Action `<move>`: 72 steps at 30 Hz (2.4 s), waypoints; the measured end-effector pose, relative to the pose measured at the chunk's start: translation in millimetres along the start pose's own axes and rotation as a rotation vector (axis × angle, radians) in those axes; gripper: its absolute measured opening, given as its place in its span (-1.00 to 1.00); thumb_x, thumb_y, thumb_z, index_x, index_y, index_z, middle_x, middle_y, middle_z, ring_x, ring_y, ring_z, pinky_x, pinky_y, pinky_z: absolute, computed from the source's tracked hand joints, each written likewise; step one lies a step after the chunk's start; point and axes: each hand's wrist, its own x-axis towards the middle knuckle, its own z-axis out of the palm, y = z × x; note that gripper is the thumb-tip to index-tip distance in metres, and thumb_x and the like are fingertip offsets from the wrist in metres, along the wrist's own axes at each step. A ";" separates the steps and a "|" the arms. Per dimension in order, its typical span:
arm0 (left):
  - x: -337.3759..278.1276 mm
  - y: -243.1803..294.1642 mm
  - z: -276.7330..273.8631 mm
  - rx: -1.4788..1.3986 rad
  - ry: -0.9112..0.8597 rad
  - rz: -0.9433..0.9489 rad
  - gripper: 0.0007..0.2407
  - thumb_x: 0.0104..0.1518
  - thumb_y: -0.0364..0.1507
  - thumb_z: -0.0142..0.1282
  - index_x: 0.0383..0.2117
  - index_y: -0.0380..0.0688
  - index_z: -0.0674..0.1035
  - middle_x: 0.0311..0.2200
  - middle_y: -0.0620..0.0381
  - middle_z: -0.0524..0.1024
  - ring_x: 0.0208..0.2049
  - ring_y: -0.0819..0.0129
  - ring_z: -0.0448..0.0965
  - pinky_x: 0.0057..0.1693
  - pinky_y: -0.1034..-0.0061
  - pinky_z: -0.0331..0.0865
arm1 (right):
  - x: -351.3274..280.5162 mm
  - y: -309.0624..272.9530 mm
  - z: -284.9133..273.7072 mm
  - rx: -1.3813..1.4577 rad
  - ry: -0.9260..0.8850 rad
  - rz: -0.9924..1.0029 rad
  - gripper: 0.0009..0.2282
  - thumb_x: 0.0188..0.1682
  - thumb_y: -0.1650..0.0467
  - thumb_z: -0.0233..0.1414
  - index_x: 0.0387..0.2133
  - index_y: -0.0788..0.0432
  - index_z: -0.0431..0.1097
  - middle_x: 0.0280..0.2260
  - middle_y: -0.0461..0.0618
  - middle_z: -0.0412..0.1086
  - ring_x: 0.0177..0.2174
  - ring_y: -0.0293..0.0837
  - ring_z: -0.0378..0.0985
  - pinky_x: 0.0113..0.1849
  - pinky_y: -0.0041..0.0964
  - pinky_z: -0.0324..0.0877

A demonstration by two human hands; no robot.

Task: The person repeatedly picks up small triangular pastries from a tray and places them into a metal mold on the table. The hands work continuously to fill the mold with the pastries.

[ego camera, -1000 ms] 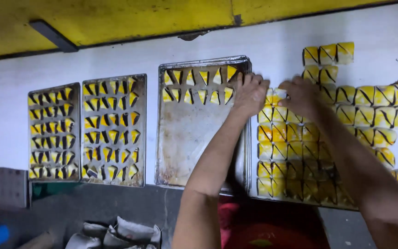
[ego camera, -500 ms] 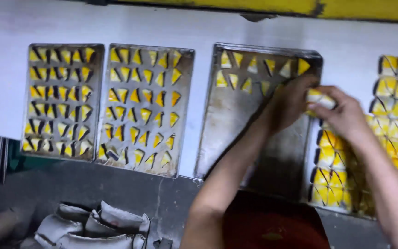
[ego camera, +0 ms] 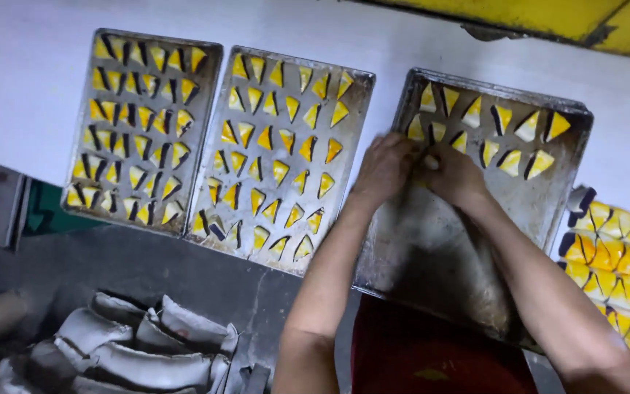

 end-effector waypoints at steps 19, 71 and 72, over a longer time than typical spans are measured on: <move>-6.7 82.5 33.2 0.215 0.039 0.212 -0.84 0.19 -0.52 0.09 -0.17 0.03 0.65 -0.26 0.13 0.51 0.09 0.13 0.34 0.39 -0.21 -0.17 | -51.6 35.4 -41.6 0.195 0.064 0.037 -0.43 -0.13 0.38 0.17 0.23 0.05 0.27 -0.09 0.42 0.45 0.01 0.50 0.43 0.02 0.35 0.32; -20.9 119.3 116.7 0.237 0.131 0.137 -0.76 0.12 -0.45 0.22 -0.08 0.15 0.65 -0.17 0.30 0.50 -0.02 0.22 0.38 0.34 -0.05 0.08 | -67.2 192.9 -67.8 0.073 0.273 -0.076 -0.68 0.13 0.28 0.02 0.12 0.07 0.44 -0.04 0.20 0.40 -0.03 0.35 0.49 -0.04 0.18 0.42; -20.0 119.7 118.2 0.303 0.120 0.148 -0.75 0.12 -0.40 0.22 -0.06 0.22 0.64 -0.17 0.33 0.49 -0.01 0.23 0.36 0.35 -0.10 0.09 | -65.4 187.4 -65.8 0.030 0.234 -0.059 -0.64 0.08 0.24 0.04 0.12 0.05 0.43 -0.01 0.16 0.36 -0.03 0.33 0.50 -0.05 0.17 0.45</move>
